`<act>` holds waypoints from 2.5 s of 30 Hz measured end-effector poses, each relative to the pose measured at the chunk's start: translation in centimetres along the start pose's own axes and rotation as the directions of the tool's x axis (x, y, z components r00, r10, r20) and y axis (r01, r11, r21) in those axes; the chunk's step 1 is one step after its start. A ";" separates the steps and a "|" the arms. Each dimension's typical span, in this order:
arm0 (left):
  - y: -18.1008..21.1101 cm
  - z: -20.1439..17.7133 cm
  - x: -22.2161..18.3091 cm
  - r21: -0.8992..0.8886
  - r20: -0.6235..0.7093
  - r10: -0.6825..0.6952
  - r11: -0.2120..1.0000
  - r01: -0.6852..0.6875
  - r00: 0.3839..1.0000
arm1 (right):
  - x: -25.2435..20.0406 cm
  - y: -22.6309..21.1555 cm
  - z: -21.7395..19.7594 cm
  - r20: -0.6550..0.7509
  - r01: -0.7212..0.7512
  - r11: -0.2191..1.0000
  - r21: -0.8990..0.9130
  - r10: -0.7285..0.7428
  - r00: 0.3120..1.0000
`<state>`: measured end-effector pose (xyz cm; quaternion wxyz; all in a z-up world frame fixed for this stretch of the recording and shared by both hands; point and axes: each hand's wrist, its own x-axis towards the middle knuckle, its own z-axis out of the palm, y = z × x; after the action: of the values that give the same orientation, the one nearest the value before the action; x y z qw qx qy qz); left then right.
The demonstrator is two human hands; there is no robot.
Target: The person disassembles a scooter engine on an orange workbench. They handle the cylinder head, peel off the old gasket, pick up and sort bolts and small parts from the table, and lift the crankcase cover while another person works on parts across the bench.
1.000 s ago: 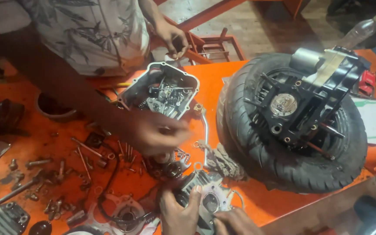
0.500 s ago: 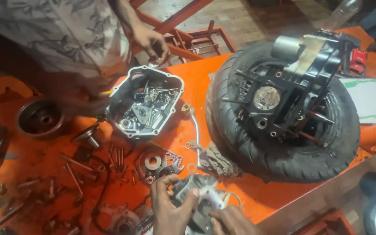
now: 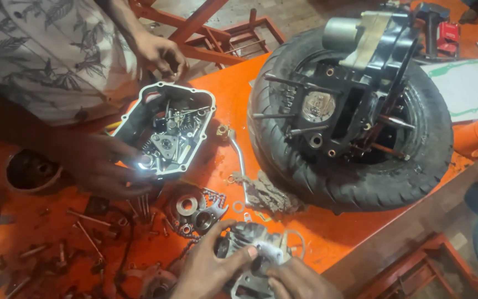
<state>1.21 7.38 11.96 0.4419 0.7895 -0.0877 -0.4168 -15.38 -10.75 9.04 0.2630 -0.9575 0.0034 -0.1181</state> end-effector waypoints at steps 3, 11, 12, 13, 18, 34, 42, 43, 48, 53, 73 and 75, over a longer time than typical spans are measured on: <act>-1.9 0.9 0.7 -0.232 -0.013 -0.062 0.971 0.057 0.998 | 1.7 -1.6 -1.6 0.013 -0.232 0.973 -0.002 0.232 0.973; -5.4 6.4 1.5 -0.660 -0.132 0.191 0.715 -0.230 0.973 | 3.3 -3.5 -3.7 0.001 -0.395 0.910 -0.125 0.398 0.917; -5.1 7.3 1.1 -0.663 -0.129 0.183 0.715 -0.222 0.975 | 2.9 -3.6 -3.4 0.009 -0.398 0.909 -0.125 0.402 0.916; -4.8 8.1 0.7 -0.723 -0.197 0.176 0.638 -0.264 0.965 | 2.5 -3.7 -3.2 0.059 -0.419 0.894 -0.157 0.432 0.900; -3.4 9.9 0.1 -0.801 -0.288 0.087 0.524 -0.290 0.954 | 1.9 -2.3 -3.7 0.264 -0.496 0.811 -0.309 0.574 0.775; -4.5 11.6 0.5 -0.447 -0.485 0.399 0.651 -0.613 0.778 | 1.5 -2.1 -4.9 0.200 -0.562 0.825 -0.065 0.562 0.802; -5.8 12.0 1.1 -0.629 -0.455 0.415 0.477 -0.614 0.788 | 1.1 -1.7 -4.4 0.127 -0.549 0.835 -0.032 0.548 0.827; -5.6 12.0 0.8 -0.630 -0.453 0.397 0.491 -0.602 0.798 | 0.5 -1.0 -4.0 0.119 -0.503 0.862 -0.060 0.506 0.854; -5.3 11.8 1.0 -0.718 -0.418 0.356 0.435 -0.544 0.836 | 1.7 -2.0 -4.3 0.136 -0.429 0.903 -0.020 0.427 0.894; -5.0 12.4 1.6 -0.562 -0.553 0.346 0.516 -0.646 0.758 | 0.0 -0.4 -2.6 0.112 -0.587 0.788 -0.184 0.610 0.784; -4.4 9.1 0.6 -0.323 -0.488 0.322 0.797 -0.511 0.811 | 2.7 -2.6 -5.1 0.195 -0.563 0.826 -0.014 0.554 0.809; -4.7 9.2 0.7 -0.171 -0.498 0.333 0.868 -0.467 0.801 | 2.5 -2.9 -5.2 0.241 -0.572 0.820 0.027 0.550 0.800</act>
<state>-6.17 4.05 5.54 0.6373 0.7552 -0.0878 -0.1258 -14.25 -11.07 15.43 0.3315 -0.9064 0.2513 0.0730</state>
